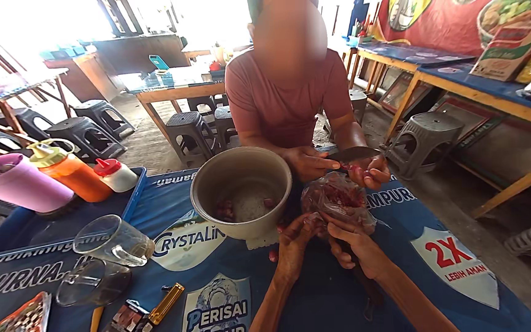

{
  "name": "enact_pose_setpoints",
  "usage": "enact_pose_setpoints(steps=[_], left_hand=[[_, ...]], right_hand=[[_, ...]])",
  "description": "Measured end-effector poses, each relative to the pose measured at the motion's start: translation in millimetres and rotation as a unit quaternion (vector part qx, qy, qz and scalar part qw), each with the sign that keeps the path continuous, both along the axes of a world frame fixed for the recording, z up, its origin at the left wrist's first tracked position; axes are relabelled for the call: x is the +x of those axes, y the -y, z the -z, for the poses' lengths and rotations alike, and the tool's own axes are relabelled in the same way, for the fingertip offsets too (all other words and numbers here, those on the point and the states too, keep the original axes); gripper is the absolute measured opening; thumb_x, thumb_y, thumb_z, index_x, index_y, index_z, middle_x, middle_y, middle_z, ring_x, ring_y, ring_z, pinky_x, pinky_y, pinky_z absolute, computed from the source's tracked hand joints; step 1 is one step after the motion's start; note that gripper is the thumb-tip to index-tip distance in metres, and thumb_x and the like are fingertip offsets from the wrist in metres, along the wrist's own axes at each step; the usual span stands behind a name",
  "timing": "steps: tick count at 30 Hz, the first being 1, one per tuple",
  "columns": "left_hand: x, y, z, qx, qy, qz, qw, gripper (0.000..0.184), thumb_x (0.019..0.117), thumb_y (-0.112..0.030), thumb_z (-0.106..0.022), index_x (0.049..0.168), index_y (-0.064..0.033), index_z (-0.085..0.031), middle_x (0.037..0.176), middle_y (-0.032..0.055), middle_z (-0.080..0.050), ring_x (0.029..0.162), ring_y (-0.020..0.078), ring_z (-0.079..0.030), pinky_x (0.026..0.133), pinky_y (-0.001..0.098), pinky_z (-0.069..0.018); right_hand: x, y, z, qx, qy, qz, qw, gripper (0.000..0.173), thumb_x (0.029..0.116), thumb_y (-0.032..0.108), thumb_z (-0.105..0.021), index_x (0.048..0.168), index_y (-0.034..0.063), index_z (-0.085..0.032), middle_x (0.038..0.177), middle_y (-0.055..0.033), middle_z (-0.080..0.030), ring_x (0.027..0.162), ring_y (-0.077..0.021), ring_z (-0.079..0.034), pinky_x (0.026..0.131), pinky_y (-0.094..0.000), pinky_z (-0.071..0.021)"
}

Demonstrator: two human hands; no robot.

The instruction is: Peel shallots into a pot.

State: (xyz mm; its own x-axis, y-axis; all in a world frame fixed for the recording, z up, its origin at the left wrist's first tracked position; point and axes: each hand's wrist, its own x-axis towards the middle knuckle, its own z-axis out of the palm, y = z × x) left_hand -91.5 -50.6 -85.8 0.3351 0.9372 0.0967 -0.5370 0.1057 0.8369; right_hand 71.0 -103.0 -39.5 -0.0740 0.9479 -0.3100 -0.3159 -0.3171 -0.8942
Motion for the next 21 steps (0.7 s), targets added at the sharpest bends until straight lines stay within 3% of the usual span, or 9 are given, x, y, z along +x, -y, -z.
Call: enact_pose_setpoints(steps=[6,10,14,17,21], left_hand=[[-0.6,1.2,-5.3,-0.044,0.010,-0.006,0.999,0.031,0.1015,0.005,-0.044,0.129,0.0120,-0.058,0.116,0.0159,-0.070,0.104,0.0204,-0.071,0.099,0.0358,-0.0560],[-0.6,1.9,-3.9,-0.042,-0.010,-0.034,0.998,0.028,0.0994,0.004,-0.052,0.125,0.0104,-0.060,0.112,0.0140,-0.071,0.102,0.0187,-0.070,0.097,0.0346,-0.0564],[0.0,2.0,0.0,-0.019,-0.034,-0.044,0.998,0.026,0.0957,0.003,-0.058,0.120,0.0098,-0.063,0.107,0.0137,-0.072,0.098,0.0189,-0.071,0.095,0.0361,-0.0578],[0.5,1.6,0.5,-0.004,-0.057,-0.058,0.997,0.024,0.0956,0.003,-0.060,0.118,0.0095,-0.065,0.103,0.0125,-0.073,0.094,0.0175,-0.071,0.092,0.0346,-0.0583],[-1.4,-0.7,1.1,0.002,-0.036,-0.037,0.999,0.028,0.0988,0.004,-0.052,0.124,0.0100,-0.062,0.109,0.0127,-0.071,0.099,0.0177,-0.070,0.096,0.0354,-0.0563]], right_hand=[[1.3,1.0,-1.8,0.033,0.033,-0.022,0.999,0.045,0.1091,0.020,-0.043,0.154,0.0146,-0.045,0.069,0.0007,-0.055,0.042,-0.0050,-0.045,0.036,-0.0182,-0.0395],[1.1,0.0,2.1,0.074,0.106,-0.068,0.989,0.057,0.1054,0.020,-0.053,0.159,0.0149,-0.035,0.082,-0.0005,-0.062,0.045,-0.0050,-0.048,0.038,-0.0183,-0.0419],[0.1,-1.8,8.7,0.085,0.148,-0.061,0.984,0.052,0.1065,0.019,-0.053,0.157,0.0138,-0.042,0.094,-0.0020,-0.067,0.047,-0.0045,-0.049,0.040,-0.0185,-0.0425],[-0.8,-2.4,9.7,0.087,0.164,-0.040,0.982,0.046,0.1071,0.018,-0.051,0.152,0.0128,-0.049,0.089,-0.0014,-0.066,0.046,-0.0045,-0.049,0.039,-0.0187,-0.0420],[-0.8,-0.7,1.3,0.015,0.074,-0.032,0.997,0.045,0.1085,0.020,-0.046,0.154,0.0145,-0.047,0.066,0.0004,-0.054,0.041,-0.0060,-0.045,0.036,-0.0193,-0.0385]])
